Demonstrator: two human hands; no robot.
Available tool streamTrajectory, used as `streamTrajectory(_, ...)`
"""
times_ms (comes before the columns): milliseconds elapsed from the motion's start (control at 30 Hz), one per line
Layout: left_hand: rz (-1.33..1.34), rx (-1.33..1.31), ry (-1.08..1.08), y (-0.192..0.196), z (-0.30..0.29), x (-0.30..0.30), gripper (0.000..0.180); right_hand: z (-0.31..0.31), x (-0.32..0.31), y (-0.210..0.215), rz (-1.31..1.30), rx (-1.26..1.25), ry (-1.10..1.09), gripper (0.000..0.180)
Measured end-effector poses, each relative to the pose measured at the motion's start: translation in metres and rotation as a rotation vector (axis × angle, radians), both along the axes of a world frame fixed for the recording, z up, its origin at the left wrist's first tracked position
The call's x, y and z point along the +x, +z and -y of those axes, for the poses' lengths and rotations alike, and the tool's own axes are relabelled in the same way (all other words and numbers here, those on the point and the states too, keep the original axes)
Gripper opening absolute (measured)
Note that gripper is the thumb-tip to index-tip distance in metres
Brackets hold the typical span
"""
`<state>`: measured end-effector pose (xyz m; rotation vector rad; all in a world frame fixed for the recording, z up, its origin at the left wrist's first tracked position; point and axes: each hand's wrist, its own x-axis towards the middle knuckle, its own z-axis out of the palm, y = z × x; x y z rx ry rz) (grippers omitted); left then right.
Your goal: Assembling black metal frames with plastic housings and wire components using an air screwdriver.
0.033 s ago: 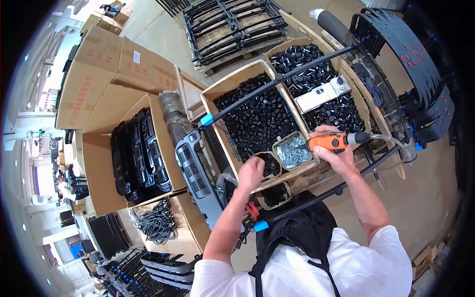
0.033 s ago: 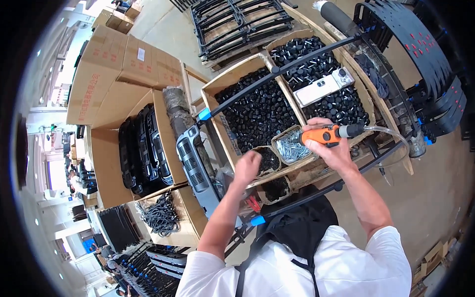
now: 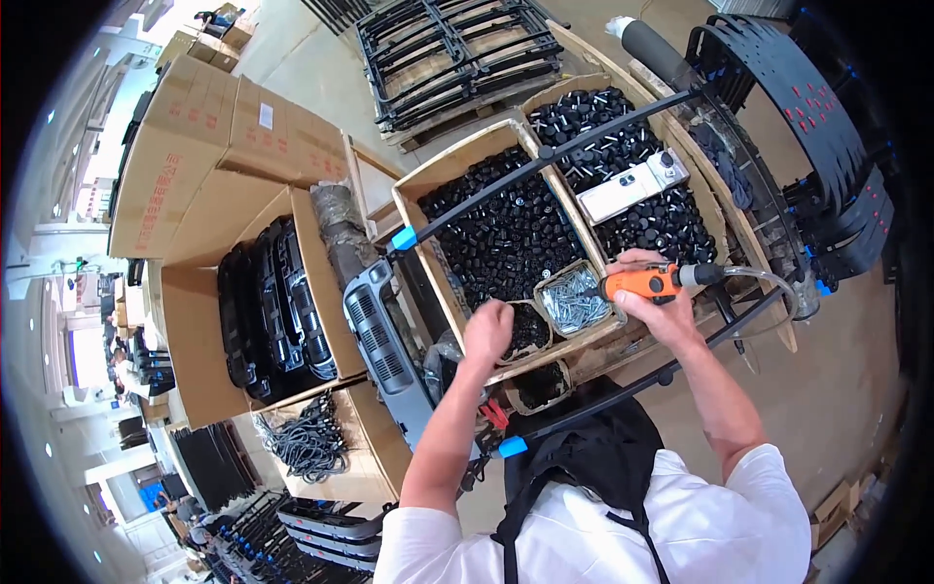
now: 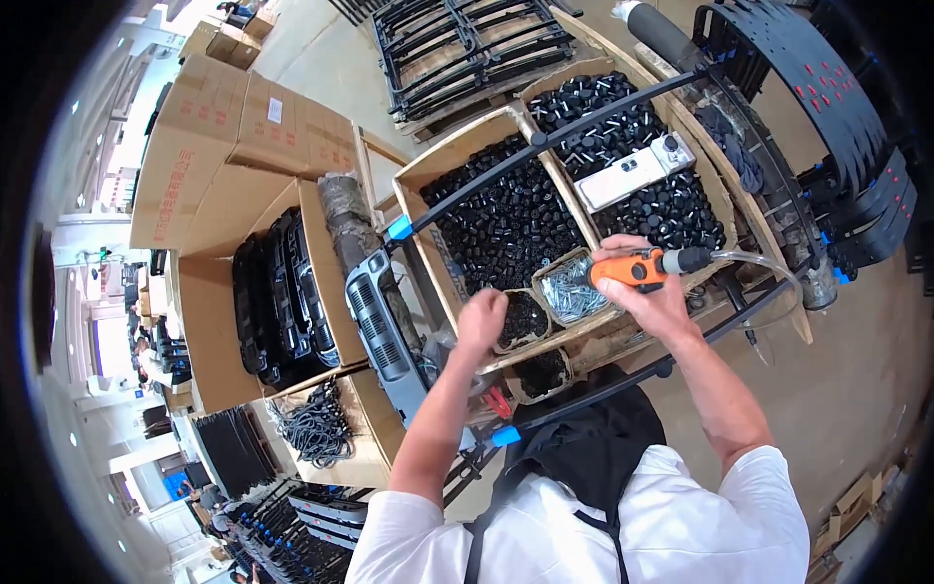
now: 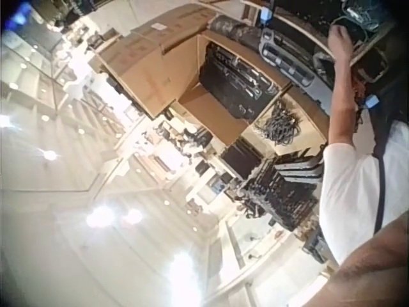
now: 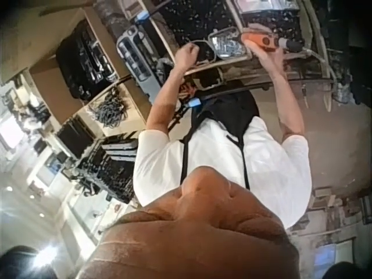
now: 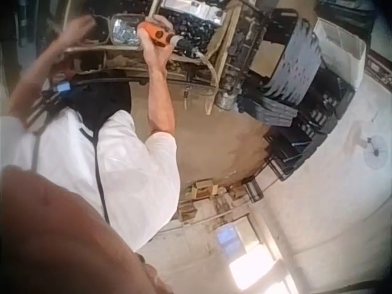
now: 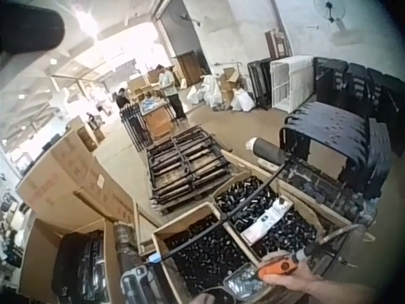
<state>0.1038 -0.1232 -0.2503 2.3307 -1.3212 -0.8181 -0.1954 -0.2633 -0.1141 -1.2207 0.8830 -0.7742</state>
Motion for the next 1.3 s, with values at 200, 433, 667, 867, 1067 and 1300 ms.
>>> streamTrajectory(200,0.223,0.522,-0.073,-0.051,0.072,0.040,0.059,-0.003,0.003,-0.006,-0.042,0.000,0.064,0.053)
streamTrajectory(433,0.254,0.617,-0.310,-0.073,0.092,0.037,0.037,-0.007,0.008,-0.028,0.003,0.091,0.030,0.052)
streamTrajectory(667,0.226,0.547,-0.344,-0.074,0.078,0.044,0.044,0.009,0.073,-0.072,0.006,0.094,-0.006,0.054)
streamTrajectory(867,0.210,0.476,-0.361,-0.086,0.063,0.057,0.044,0.032,0.149,-0.164,-0.112,-0.009,-0.055,0.054)
streamTrajectory(1067,0.243,0.329,-0.415,-0.093,0.063,0.049,0.038,0.058,0.165,-0.198,-0.477,0.077,-0.080,0.043)
streamTrajectory(1300,-0.379,-0.003,0.198,-0.050,0.033,0.071,0.035,0.040,0.131,-0.137,-0.907,0.018,0.682,0.038)
